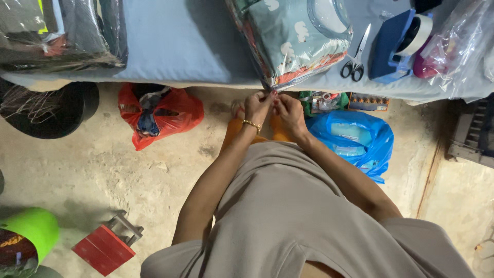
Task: The person packs clothes into plastic bags by hand, using scissors and tape to seal the packages. They organize stacks of folded laundry on a table, spray a liquid onto some items, and handle clothes hangers.
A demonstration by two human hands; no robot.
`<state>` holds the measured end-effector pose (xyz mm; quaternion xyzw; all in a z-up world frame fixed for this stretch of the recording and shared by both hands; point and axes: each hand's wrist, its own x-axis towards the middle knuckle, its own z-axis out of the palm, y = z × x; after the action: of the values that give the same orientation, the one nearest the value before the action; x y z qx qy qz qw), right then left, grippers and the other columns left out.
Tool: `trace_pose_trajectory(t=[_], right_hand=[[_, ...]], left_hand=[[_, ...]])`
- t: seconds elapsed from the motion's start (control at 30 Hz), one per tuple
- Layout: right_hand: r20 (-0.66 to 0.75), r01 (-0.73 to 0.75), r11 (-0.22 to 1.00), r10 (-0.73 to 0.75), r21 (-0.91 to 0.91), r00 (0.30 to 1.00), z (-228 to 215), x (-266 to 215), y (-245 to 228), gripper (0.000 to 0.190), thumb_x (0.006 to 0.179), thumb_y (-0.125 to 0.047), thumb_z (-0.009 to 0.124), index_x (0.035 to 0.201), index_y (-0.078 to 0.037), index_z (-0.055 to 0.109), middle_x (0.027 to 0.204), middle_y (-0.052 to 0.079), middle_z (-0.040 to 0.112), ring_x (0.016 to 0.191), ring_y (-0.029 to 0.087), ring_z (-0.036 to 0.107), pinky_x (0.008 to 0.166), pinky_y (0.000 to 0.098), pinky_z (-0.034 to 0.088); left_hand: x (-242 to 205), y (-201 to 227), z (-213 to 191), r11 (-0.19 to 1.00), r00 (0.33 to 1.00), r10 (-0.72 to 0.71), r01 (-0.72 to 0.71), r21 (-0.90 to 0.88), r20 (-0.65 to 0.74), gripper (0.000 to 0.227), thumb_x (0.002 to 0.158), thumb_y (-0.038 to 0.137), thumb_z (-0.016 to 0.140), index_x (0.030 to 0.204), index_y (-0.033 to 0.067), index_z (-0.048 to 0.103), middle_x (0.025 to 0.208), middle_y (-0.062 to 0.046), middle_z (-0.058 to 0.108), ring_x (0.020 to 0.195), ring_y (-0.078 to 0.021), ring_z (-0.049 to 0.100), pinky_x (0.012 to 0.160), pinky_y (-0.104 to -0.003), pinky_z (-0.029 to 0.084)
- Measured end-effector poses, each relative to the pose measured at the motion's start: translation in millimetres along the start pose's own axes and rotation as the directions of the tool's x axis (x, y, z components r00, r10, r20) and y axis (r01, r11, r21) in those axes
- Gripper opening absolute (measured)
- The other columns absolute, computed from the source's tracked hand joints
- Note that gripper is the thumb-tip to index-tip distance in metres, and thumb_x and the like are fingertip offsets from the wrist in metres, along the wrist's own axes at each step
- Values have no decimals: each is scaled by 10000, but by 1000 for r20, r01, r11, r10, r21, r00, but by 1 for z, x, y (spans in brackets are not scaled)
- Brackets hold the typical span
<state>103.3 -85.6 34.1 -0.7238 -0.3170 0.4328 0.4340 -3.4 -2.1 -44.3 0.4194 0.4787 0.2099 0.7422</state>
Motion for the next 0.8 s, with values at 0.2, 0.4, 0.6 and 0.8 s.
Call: trace_pose_trajectory(t=[0.2, 0.4, 0.6, 0.8], right_hand=[[-57, 263, 884, -308, -387, 950, -2, -12, -27, 92, 920, -52, 619, 975, -22, 688, 877, 215, 676, 815, 405, 665, 710, 453, 525], [-50, 277, 848, -334, -452, 941, -5, -13, -33, 69, 887, -52, 650, 928, -5, 680, 844, 227, 661, 802, 424, 647, 700, 483, 511], [-37, 360, 831, -413, -423, 910, -7, -13, -45, 71, 919, -78, 644, 875, -24, 658, 884, 230, 663, 830, 412, 660, 722, 473, 525], [-24, 112, 935, -127, -336, 992, -13, -10, -49, 164, 915, -143, 615, 954, -3, 693, 776, 229, 652, 690, 391, 672, 652, 461, 521]], left_hand=[[-12, 34, -7, 883, 989, 144, -113, 456, -33, 285, 834, 278, 821, 911, 4, 798, 796, -56, 781, 679, -95, 701, 612, -255, 541], [-16, 48, -2, 894, 999, -4, -18, 448, 49, 305, 924, 318, 762, 948, 16, 799, 826, -100, 775, 769, -139, 660, 667, -305, 512], [-19, 56, -1, 910, 847, -352, 410, -67, 398, 387, 949, 387, 546, 1152, 93, 692, 1318, -30, 650, 1210, -82, 576, 905, -356, 484], [-10, 26, 2, 784, 853, -101, 386, -487, 513, 232, 1032, 217, 583, 1152, 58, 702, 1299, -98, 706, 1213, -175, 647, 1047, -346, 495]])
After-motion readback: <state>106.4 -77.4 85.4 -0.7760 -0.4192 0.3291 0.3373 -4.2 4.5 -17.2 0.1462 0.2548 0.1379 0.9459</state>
